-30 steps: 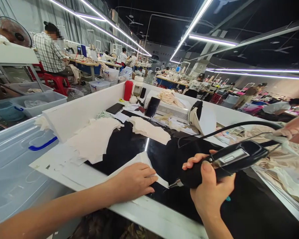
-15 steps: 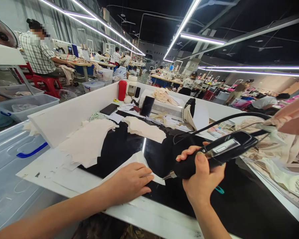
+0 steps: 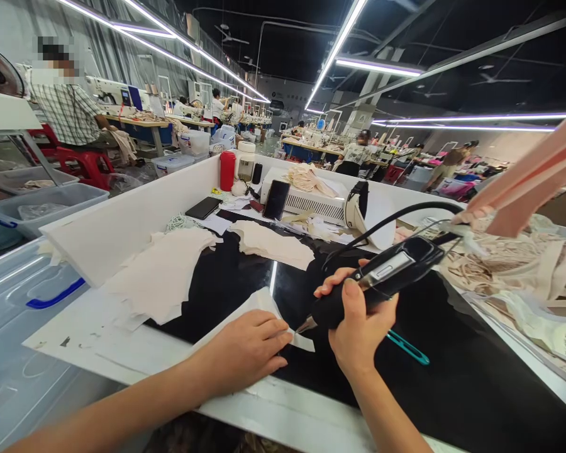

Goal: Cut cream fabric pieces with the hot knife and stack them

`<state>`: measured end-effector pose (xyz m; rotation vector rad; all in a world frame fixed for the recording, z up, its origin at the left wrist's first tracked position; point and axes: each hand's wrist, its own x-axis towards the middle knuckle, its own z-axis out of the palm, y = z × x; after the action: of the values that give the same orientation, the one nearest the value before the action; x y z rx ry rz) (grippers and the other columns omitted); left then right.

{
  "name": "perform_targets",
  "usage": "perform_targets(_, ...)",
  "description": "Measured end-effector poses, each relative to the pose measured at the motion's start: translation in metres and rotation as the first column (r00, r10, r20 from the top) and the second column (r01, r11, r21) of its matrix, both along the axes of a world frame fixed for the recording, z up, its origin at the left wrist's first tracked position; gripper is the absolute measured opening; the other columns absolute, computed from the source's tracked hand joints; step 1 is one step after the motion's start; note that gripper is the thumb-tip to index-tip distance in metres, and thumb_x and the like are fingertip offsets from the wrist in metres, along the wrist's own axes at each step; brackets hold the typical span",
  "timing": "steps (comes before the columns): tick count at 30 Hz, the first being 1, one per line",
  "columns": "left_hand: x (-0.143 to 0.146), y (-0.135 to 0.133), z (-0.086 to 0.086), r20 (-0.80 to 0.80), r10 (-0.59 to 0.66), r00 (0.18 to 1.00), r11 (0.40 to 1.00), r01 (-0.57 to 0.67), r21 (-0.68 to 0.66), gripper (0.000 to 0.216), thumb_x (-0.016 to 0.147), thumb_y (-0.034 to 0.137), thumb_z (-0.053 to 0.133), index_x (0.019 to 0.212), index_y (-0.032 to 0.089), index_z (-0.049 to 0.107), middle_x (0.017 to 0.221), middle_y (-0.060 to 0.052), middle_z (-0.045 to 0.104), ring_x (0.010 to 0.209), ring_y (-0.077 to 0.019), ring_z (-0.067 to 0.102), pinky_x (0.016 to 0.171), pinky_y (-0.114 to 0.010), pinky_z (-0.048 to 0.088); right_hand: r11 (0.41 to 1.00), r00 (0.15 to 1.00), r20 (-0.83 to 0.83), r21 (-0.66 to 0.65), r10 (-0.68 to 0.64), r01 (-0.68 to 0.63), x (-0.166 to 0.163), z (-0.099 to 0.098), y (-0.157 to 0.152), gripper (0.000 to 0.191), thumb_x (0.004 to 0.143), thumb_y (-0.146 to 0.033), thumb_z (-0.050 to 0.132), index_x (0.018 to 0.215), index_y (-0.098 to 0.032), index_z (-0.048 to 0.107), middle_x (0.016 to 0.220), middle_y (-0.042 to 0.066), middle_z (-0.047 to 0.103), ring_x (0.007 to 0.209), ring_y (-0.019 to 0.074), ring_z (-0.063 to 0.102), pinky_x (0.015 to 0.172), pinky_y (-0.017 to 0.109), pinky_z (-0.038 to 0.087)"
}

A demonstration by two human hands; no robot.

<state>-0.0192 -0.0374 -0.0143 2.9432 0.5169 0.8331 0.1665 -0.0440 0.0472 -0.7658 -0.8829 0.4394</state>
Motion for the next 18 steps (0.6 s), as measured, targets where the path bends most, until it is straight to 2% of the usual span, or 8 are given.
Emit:
perform_targets(6,0.0,-0.001,0.0,-0.009,0.015,1.0,1.0,-0.015,0.009,0.032,0.106,0.034,0.069,0.131,0.014,0.067,0.128,-0.01,0.074,0.118,-0.0254,0.069,0.107,-0.039,0.056,1.0,1.0,0.013,-0.023,0.009,-0.009,0.0,0.004,-0.002,0.036,0.088,-0.031,0.083,0.115,-0.027,0.06,0.081,-0.006,0.071,0.061,0.0124,0.066,0.057,0.03,0.061)
perform_targets(11,-0.001,0.0,0.0,-0.008,0.013,1.0,1.0,-0.013,0.024,0.032,0.105,0.033,0.072,0.129,0.013,0.067,0.129,-0.009,0.074,0.118,-0.0266,0.068,0.107,-0.041,0.056,0.999,0.999,-0.02,0.019,-0.028,0.029,0.008,0.009,-0.006,0.039,0.084,-0.032,0.085,0.113,-0.027,0.059,0.077,-0.008,0.071,0.056,0.0126,0.064,0.054,0.029,0.061)
perform_targets(18,0.0,0.0,0.003,-0.023,0.012,1.0,1.0,-0.012,0.021,0.03,0.106,0.031,0.07,0.129,0.013,0.066,0.127,-0.009,0.074,0.118,-0.0257,0.068,0.107,-0.04,0.056,1.0,1.0,0.021,-0.012,-0.022,0.023,0.012,0.003,-0.008,0.038,0.087,-0.033,0.084,0.115,-0.027,0.059,0.078,-0.007,0.071,0.057,0.0129,0.065,0.056,0.031,0.061)
